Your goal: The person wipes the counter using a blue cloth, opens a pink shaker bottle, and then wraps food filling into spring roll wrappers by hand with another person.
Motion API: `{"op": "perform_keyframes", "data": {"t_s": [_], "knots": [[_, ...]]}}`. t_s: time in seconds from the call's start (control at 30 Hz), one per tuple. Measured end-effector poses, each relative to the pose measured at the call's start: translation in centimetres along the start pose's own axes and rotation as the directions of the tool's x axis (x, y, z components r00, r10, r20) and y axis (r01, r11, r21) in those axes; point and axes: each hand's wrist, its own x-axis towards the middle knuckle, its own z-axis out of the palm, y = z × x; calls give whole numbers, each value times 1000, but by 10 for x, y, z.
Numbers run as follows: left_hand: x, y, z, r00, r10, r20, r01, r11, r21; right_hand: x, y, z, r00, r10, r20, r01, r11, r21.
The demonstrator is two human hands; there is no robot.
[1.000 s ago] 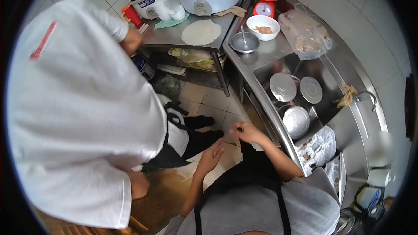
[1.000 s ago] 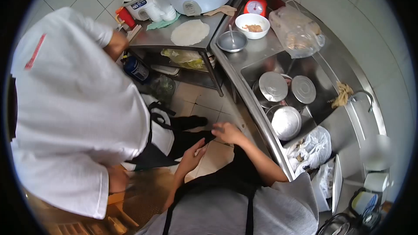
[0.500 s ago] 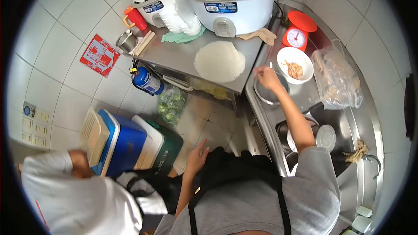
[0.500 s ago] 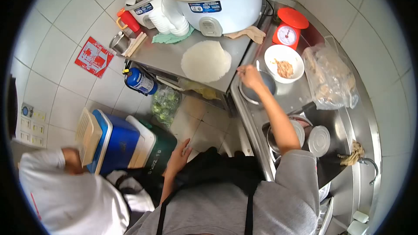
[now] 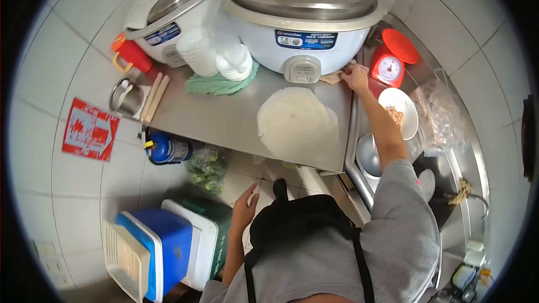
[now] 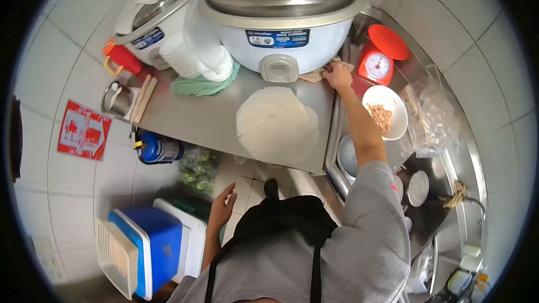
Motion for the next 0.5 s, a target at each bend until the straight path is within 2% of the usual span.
{"op": "perform_keyframes", "data": {"t_s": [0.07,0.13,0.2,0.3,0.4,0.43,0.5], "knots": [[20,3,-19,997,72,40,-76,993,89,-4,6,-13,994,-104,33,97,980,176],[36,-1,-31,996,73,43,-76,994,75,-29,-8,-27,968,-246,51,218,924,315],[45,-1,-36,997,65,52,-69,995,75,-68,-30,-34,831,-529,172,525,848,70],[56,6,-34,995,65,73,-72,994,85,-103,-22,-20,817,-539,204,547,837,16],[54,1,-27,991,41,128,-50,996,68,-136,-15,-15,879,-464,106,467,884,-6],[49,8,-26,989,-30,146,21,998,65,-147,-15,-13,910,-406,84,409,912,-15],[43,-13,-18,992,-1,125,-9,997,81,-157,-15,-10,911,-411,0,411,911,-21]]}}
